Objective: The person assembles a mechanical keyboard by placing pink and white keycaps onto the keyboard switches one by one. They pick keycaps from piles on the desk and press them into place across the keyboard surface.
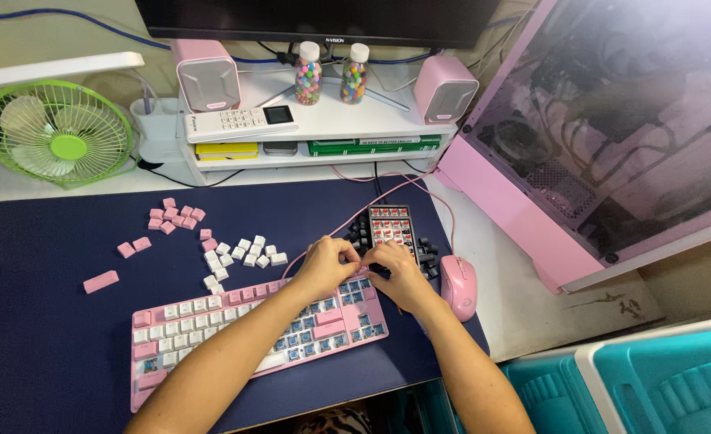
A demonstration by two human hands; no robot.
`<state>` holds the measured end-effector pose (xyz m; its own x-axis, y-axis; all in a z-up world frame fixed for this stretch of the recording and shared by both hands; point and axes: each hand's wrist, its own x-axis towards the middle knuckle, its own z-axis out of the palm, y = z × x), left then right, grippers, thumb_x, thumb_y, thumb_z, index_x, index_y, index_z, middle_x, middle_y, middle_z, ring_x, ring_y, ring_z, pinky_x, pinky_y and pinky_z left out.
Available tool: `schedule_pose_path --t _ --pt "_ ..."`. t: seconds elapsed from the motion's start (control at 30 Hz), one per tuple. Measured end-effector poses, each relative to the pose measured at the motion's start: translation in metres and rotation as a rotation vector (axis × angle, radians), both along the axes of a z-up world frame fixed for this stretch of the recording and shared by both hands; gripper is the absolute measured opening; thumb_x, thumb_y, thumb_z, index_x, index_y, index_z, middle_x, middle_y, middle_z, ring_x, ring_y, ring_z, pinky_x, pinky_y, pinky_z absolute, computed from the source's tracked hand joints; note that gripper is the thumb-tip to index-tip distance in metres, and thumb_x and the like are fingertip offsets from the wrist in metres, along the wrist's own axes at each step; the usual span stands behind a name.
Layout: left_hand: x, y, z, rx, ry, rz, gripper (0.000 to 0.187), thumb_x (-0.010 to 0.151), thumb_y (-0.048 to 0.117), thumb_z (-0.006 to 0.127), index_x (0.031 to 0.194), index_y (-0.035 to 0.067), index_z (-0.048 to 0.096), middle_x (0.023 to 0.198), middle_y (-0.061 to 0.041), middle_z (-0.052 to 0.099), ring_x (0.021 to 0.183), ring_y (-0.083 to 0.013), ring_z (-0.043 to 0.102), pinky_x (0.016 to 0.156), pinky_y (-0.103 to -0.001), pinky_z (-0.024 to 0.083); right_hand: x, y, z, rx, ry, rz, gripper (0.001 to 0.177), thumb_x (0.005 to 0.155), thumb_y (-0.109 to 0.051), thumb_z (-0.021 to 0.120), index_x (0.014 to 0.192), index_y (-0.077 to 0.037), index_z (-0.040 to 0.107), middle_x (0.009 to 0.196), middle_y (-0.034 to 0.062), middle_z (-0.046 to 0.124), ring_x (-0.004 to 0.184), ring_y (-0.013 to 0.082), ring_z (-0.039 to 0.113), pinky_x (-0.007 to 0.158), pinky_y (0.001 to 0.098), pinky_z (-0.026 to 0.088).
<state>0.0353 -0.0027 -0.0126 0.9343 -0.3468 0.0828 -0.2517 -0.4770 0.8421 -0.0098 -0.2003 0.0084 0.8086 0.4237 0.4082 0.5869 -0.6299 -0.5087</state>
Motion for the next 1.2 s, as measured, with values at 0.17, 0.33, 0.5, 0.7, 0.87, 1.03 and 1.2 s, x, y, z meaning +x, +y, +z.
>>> schedule_pose_path --t 0.17,0.33,0.5,0.7,0.87,1.03,1.2 --pt "0.003 -0.002 0.003 -0.028 0.058 -0.035 0.012 0.073 0.014 0.081 0.082 0.006 0.078 0.081 -0.008 0.078 0.072 -0.0191 0.074 0.069 -0.034 0.059 0.001 -0.001 -0.002 0.022 -0.002 0.031 0.016 0.079 -0.004 0.077 0.093 -0.007 0.071 0.100 0.0017 0.070 0.099 0.0228 0.062 0.093 0.0357 0.044" --pt "0.005 -0.004 0.004 -0.015 0.067 -0.031 0.012 0.071 0.012 0.080 0.080 0.006 0.078 0.081 -0.008 0.077 0.069 -0.0204 0.074 0.067 -0.035 0.058 0.004 -0.002 -0.005 0.052 0.018 0.041 0.012 0.080 -0.003 0.076 0.091 -0.005 0.073 0.098 0.0026 0.071 0.098 0.0231 0.065 0.088 0.0348 0.046" --pt "0.009 -0.005 -0.003 -0.002 0.059 -0.036 0.011 0.068 0.011 0.080 0.078 0.006 0.078 0.080 -0.009 0.077 0.071 -0.0225 0.074 0.068 -0.035 0.058 0.005 0.002 -0.005 0.105 0.027 0.040 0.013 0.078 -0.001 0.077 0.089 -0.003 0.071 0.095 0.0043 0.070 0.093 0.0234 0.069 0.082 0.0350 0.052" --pt "0.017 -0.002 -0.004 0.051 0.018 -0.108 0.014 0.067 0.016 0.078 0.078 0.007 0.078 0.083 -0.009 0.074 0.076 -0.0256 0.073 0.075 -0.038 0.056 0.007 0.008 0.007 0.094 0.122 0.045 0.012 0.076 0.003 0.076 0.082 -0.002 0.067 0.093 0.0080 0.066 0.087 0.0263 0.068 0.075 0.0359 0.054" --pt "0.015 0.001 0.004 0.113 -0.010 -0.164 0.014 0.067 0.015 0.078 0.078 0.007 0.078 0.086 -0.008 0.074 0.083 -0.0282 0.071 0.088 -0.044 0.046 0.008 0.011 0.015 0.040 0.245 0.004 0.011 0.077 0.003 0.075 0.082 -0.003 0.068 0.093 0.0081 0.065 0.082 0.0269 0.068 0.072 0.0368 0.054" --pt "0.011 0.004 0.004 0.000 0.015 -0.174 0.015 0.070 0.011 0.075 0.083 0.004 0.076 0.084 -0.010 0.074 0.080 -0.0238 0.072 0.078 -0.039 0.054 0.004 0.011 0.020 0.100 0.230 -0.019 0.013 0.079 0.003 0.074 0.088 -0.001 0.067 0.090 0.0096 0.067 0.083 0.0282 0.069 0.074 0.0373 0.054" --pt "0.011 0.006 -0.001 -0.097 0.157 -0.141 0.013 0.081 0.004 0.067 0.092 0.001 0.074 0.081 -0.013 0.077 0.071 -0.0178 0.074 0.066 -0.032 0.058 0.000 0.008 0.026 0.183 0.320 -0.041 0.021 0.078 0.005 0.070 0.098 -0.001 0.069 0.090 0.0112 0.071 0.086 0.0271 0.073 0.079 0.0359 0.056"
